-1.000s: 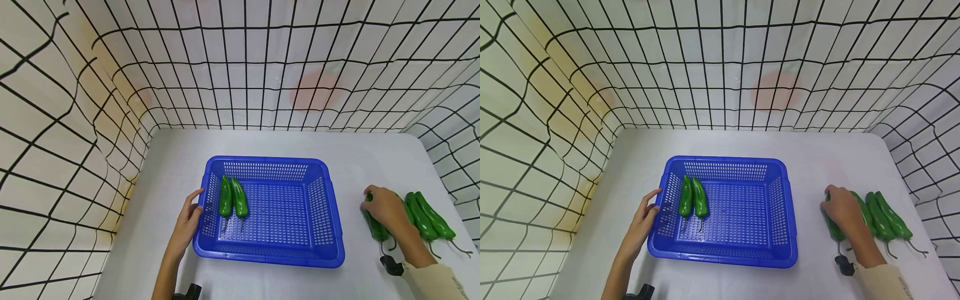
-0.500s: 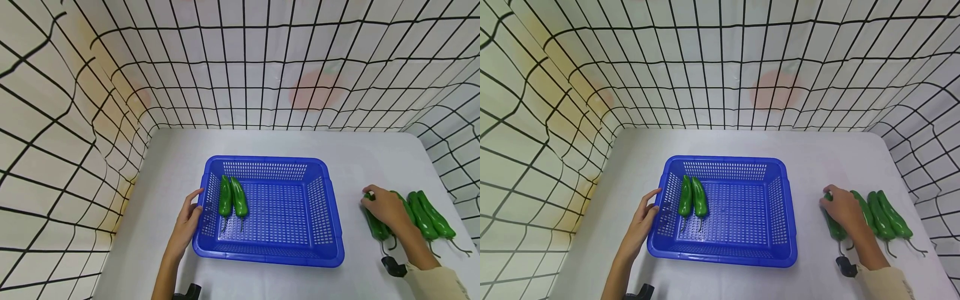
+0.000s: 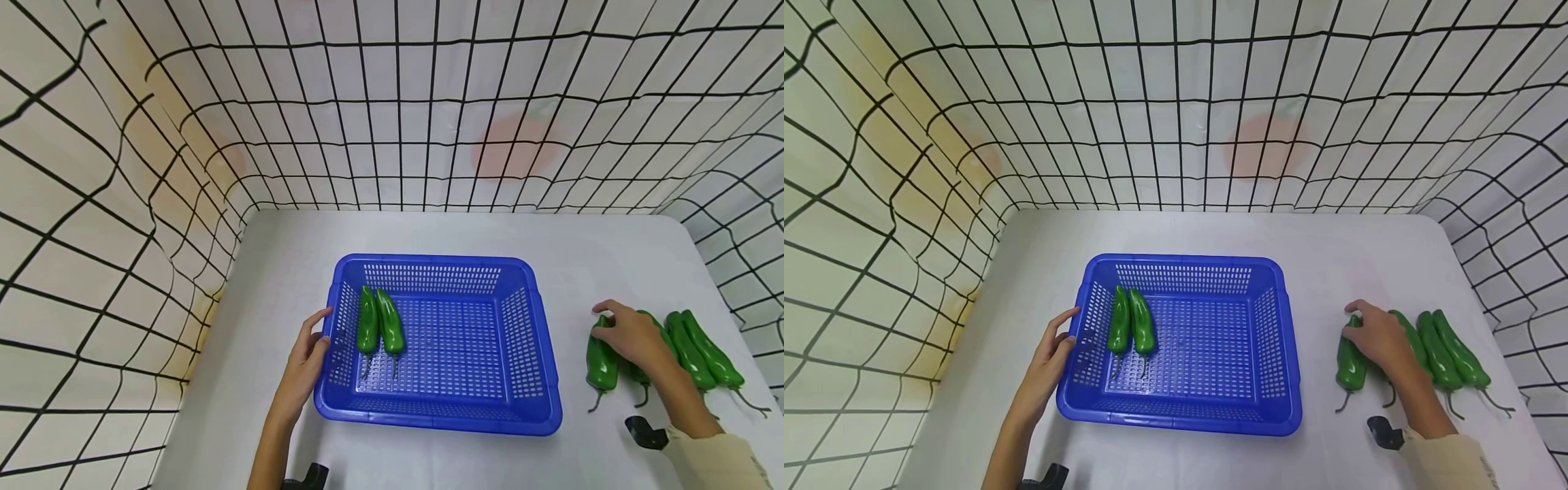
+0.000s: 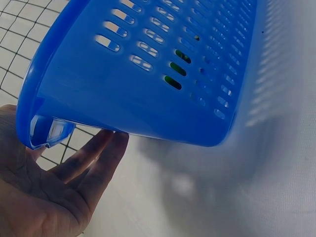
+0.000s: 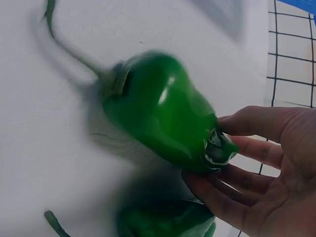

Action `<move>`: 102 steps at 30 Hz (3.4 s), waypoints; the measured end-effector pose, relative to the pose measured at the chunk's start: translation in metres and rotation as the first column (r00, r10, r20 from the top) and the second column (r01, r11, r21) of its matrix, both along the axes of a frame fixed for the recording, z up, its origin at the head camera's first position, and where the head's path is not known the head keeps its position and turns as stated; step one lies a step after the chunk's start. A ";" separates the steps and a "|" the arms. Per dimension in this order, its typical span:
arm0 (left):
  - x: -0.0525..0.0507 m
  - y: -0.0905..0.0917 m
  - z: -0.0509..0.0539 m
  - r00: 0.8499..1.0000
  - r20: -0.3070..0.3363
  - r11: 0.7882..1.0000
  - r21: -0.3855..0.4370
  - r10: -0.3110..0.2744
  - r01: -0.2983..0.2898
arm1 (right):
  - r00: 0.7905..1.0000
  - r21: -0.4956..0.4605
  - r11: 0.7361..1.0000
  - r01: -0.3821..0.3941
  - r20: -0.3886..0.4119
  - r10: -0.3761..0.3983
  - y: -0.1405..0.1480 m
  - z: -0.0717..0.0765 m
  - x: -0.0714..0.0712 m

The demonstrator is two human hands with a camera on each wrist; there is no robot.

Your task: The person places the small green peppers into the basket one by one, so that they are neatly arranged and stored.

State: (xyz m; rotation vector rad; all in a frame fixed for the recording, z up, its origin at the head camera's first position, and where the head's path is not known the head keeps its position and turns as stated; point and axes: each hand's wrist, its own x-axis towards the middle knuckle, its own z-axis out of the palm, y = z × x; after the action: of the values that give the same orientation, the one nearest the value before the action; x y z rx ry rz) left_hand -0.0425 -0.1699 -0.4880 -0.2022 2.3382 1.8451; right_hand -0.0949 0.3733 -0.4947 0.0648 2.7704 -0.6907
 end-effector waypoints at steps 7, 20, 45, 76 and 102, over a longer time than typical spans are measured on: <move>0.000 0.001 0.001 1.000 0.001 1.000 0.003 0.002 -0.002 | 1.000 -0.005 1.000 0.006 -0.026 -0.006 0.001 -0.003 0.001; 0.001 0.001 0.000 1.000 0.007 1.000 0.010 0.002 -0.002 | 0.993 -0.041 0.999 0.007 -0.118 -0.012 0.000 0.021 -0.005; 0.002 0.001 0.002 1.000 0.002 1.000 0.031 -0.003 0.003 | 0.988 -0.143 0.990 0.009 -0.152 -0.031 -0.043 0.089 -0.033; 0.002 0.001 0.005 1.000 0.002 1.000 0.024 -0.004 0.004 | 0.984 -0.370 0.923 -0.105 -0.176 0.041 -0.153 0.085 -0.063; 0.001 0.001 0.002 1.000 0.000 1.000 0.017 -0.001 0.001 | 0.981 -0.428 0.888 -0.171 -0.162 0.110 -0.245 0.042 -0.060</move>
State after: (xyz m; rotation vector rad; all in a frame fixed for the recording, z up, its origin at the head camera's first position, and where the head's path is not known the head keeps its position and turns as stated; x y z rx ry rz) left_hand -0.0414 -0.1688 -0.4856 -0.1990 2.3216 1.8642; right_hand -0.1547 0.1284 -0.4524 -0.2842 2.6300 -1.3031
